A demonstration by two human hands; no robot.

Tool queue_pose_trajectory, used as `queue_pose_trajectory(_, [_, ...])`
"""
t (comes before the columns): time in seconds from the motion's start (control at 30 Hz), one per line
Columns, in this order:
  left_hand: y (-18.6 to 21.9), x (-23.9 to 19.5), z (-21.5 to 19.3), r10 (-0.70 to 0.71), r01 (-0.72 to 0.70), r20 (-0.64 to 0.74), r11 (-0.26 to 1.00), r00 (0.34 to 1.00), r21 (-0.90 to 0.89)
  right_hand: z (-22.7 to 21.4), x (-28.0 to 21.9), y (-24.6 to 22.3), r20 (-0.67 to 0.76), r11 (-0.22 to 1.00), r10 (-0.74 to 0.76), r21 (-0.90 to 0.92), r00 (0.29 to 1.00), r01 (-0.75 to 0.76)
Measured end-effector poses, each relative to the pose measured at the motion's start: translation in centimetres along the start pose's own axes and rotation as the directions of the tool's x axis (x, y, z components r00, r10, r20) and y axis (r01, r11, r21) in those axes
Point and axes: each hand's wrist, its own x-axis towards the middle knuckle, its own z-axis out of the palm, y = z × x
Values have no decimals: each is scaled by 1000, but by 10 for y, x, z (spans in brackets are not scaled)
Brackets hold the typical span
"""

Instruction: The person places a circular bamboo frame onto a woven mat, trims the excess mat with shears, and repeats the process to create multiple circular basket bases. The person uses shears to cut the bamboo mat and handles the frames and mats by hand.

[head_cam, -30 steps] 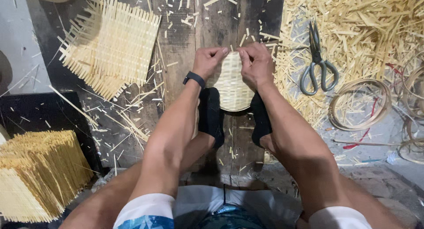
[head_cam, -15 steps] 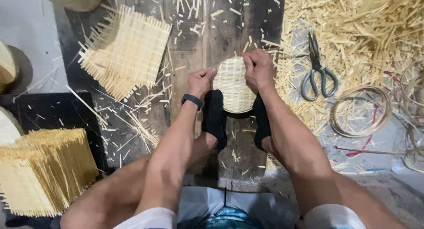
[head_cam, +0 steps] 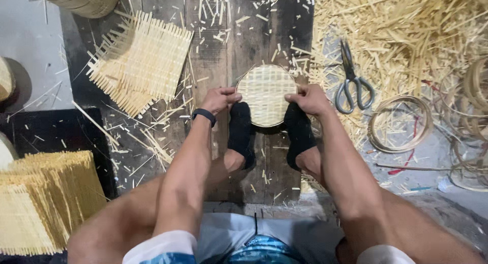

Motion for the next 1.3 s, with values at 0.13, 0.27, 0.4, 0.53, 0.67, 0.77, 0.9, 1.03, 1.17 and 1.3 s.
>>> queue_pose_trajectory(0.13, [28, -9, -2, 80, -74, 93, 995, 992, -72, -7, -4, -4, -42, 979, -90, 179, 995, 96])
queue_pose_trajectory(0.27, [50, -18, -5, 692, -675, 156, 587, 705, 447, -33, -17, -17, -222, 893, -395, 134, 892, 429])
queue_pose_trajectory(0.4, [29, -6, 5, 403, -400, -49, 914, 914, 63, -23, -28, -26, -211, 956, -189, 182, 959, 229])
queue_pose_trajectory(0.53, [-27, 9, 14, 469, -436, -89, 865, 879, 247, 5, -25, 0, -152, 974, -33, 217, 988, 66])
queue_pose_trajectory(0.67, [-46, 11, 14, 482, -418, -145, 847, 864, 328, 22, -24, 25, -53, 1000, 15, -14, 998, -16])
queue_pose_trajectory(0.77, [-27, -1, 21, 475, -313, -257, 817, 842, 484, -8, -32, 7, -148, 936, -77, -352, 986, 20])
queue_pose_trajectory(0.9, [8, -34, 36, 726, -514, -286, 659, 625, 549, -88, -75, -69, -196, 874, -98, -485, 976, -10])
queue_pose_trajectory(1.03, [23, -72, 42, 715, -501, -344, 682, 608, 533, -143, -158, -125, 165, 41, -619, -970, 768, 241])
queue_pose_trajectory(1.17, [18, -82, 36, 660, -473, -423, 745, 621, 470, -127, -193, -130, 321, 67, -597, -894, 736, 444])
queue_pose_trajectory(1.3, [-8, -63, 22, 538, -360, -484, 836, 691, 415, -61, -153, -98, 316, 233, -736, -712, 598, 663])
